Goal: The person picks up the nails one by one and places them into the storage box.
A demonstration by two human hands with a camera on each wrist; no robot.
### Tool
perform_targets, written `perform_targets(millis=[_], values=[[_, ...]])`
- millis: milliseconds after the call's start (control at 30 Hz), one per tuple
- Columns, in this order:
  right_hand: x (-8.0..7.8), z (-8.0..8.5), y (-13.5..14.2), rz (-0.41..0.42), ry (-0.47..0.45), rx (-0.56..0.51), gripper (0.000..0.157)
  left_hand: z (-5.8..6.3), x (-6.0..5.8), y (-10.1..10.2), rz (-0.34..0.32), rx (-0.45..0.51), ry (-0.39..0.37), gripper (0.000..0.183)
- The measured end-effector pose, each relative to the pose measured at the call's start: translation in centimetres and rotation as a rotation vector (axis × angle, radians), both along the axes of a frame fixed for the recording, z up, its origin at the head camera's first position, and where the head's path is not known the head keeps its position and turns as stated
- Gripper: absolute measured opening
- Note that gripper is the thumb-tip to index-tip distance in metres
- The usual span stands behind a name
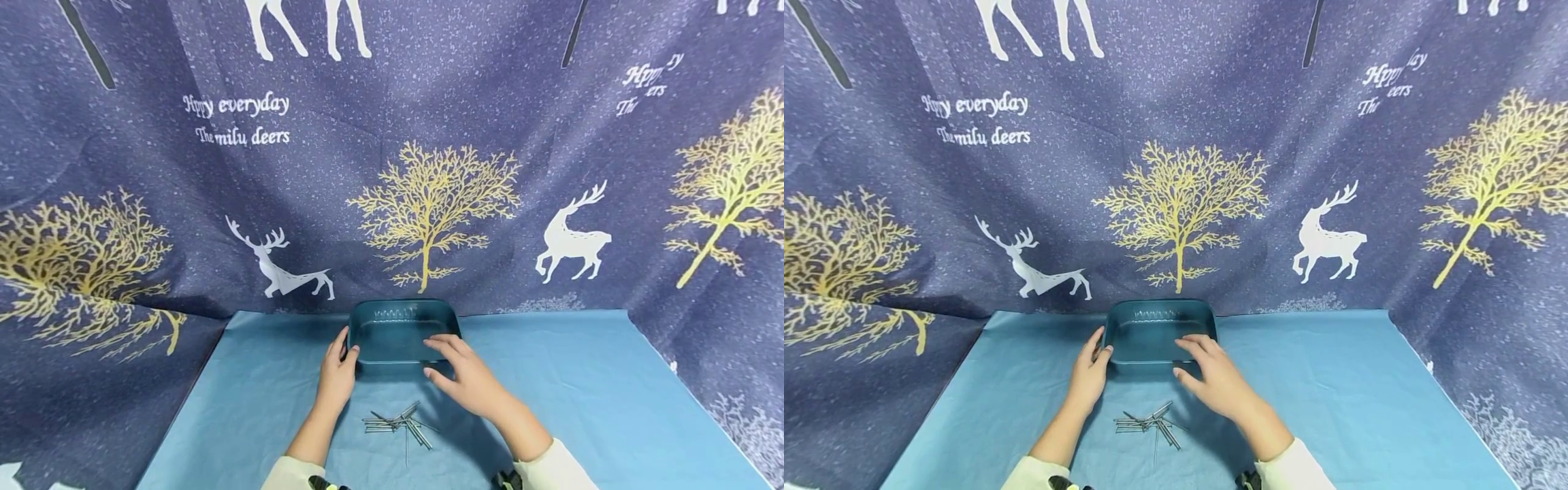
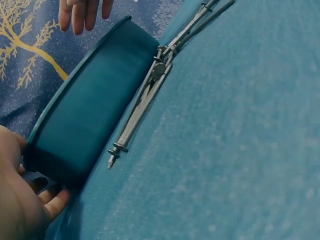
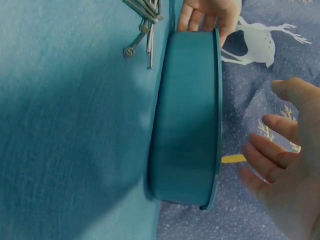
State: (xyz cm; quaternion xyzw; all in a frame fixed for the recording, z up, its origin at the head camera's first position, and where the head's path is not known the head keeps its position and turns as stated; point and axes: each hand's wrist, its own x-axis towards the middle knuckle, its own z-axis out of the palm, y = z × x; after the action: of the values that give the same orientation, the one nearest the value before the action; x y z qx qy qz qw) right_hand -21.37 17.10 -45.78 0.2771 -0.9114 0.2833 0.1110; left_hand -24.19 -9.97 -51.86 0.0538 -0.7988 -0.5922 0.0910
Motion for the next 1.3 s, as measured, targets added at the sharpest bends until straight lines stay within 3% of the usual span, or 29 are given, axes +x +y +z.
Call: perform_targets(millis=[233, 500, 867, 1300], values=[[0.4, 0.0, -0.4, 0.027, -0.009, 0.007, 0.051, -0.8, -0.3, -0.2, 0.009, 0.053, -0.031, 0.049], [0.8, -0.2, -0.7, 0.063, -0.025, 0.034, 0.047, -1.1, -0.2, -0.5, -0.052, 0.162, -0.029, 0.05], [1.1, -1.0, -0.9, 0.13, -0.078, 0.077, 0.041, -1.6, -0.1, -0.4, -0.088, 0.193, -0.019, 0.05], [1.2, -2.0, -1.4, 0.227, -0.14, 0.126, 0.023, -1.6, -0.3, -0.2, -0.089, 0.229, -0.028, 0.05]])
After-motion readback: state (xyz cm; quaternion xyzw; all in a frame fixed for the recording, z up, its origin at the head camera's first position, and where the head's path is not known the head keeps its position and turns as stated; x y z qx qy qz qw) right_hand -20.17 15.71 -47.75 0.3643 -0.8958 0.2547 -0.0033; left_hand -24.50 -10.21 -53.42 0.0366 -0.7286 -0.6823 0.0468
